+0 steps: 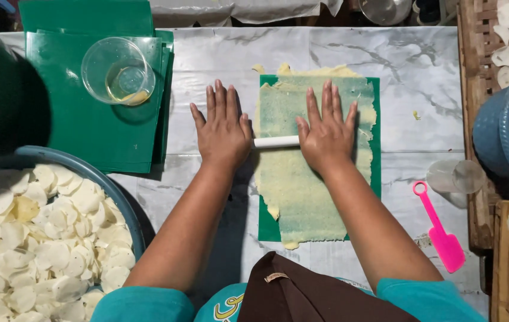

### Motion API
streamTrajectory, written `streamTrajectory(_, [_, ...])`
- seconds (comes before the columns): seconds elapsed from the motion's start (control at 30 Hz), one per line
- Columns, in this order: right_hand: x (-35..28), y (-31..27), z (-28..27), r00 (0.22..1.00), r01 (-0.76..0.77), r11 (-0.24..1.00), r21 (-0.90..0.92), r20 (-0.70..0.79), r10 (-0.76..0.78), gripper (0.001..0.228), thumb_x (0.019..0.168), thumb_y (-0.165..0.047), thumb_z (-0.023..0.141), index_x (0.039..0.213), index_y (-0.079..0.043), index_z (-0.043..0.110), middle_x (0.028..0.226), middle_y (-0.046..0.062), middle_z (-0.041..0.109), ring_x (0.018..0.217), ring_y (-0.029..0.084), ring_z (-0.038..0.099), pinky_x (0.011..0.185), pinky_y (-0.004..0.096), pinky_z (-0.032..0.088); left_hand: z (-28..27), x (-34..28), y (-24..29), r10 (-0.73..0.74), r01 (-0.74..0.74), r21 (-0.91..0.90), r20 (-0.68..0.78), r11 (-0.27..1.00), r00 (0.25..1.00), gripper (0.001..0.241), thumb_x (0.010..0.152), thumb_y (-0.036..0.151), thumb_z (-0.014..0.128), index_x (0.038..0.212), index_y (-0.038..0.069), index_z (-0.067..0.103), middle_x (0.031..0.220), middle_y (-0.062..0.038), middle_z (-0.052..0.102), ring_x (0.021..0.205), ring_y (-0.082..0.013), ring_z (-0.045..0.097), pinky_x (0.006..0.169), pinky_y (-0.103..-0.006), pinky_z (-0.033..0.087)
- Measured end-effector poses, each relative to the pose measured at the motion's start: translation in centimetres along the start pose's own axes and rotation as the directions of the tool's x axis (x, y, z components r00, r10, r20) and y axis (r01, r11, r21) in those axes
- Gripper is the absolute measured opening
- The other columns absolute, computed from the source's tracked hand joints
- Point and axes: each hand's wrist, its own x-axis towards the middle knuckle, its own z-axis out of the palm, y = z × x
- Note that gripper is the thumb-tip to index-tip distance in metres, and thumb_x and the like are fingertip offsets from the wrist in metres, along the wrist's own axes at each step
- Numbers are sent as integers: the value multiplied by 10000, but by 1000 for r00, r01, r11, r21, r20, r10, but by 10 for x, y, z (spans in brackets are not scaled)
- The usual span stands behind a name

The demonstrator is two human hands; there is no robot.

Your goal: Rolling out small pieces of dough into thin sheets on a plastic mat using a rolling pin.

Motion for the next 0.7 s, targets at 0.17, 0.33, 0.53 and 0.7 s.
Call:
streamTrajectory(0.17, [-62,10,27,978,114,993,-43,-172,-120,651,1097,-435,377,1622,-54,324,1689,240,242,1564,392,215,1214,657,135,21,-49,-8,24,-24,28,10,999,1000,641,1061,333,317,1627,39,256,1718,-194,161,1599,-335,91,1261,-582,-12])
streamTrajectory(0.33, [-74,22,30,980,133,991,5,-147,-130,717,1082,-479,389,1621,-17,292,1678,266,245,1553,436,208,1194,711,98,25,-67,-12,45,-47,27,66,999,997,650,1074,361,272,1645,56,207,1737,-157,80,1602,-324,13,1256,-592,-58])
streamTrajectory(0.53, [-5,18,9,976,-62,991,121,-202,86,640,1126,-502,310,1650,-135,292,1699,243,181,1582,384,112,1114,813,-61,9,-14,-1,-36,34,-32,-74,999,997,676,1068,362,333,1642,22,224,1728,-201,66,1602,-355,2,1230,-648,-106])
streamTrajectory(0.7, [-21,-4,-1,992,-85,996,-1,98,84,637,1098,-509,258,1671,-250,153,1737,149,27,1610,297,-3,1214,723,-14,13,-25,0,-108,103,52,102,993,989,684,1061,378,251,1666,85,121,1743,-132,-10,1608,-298,-58,1261,-600,-124])
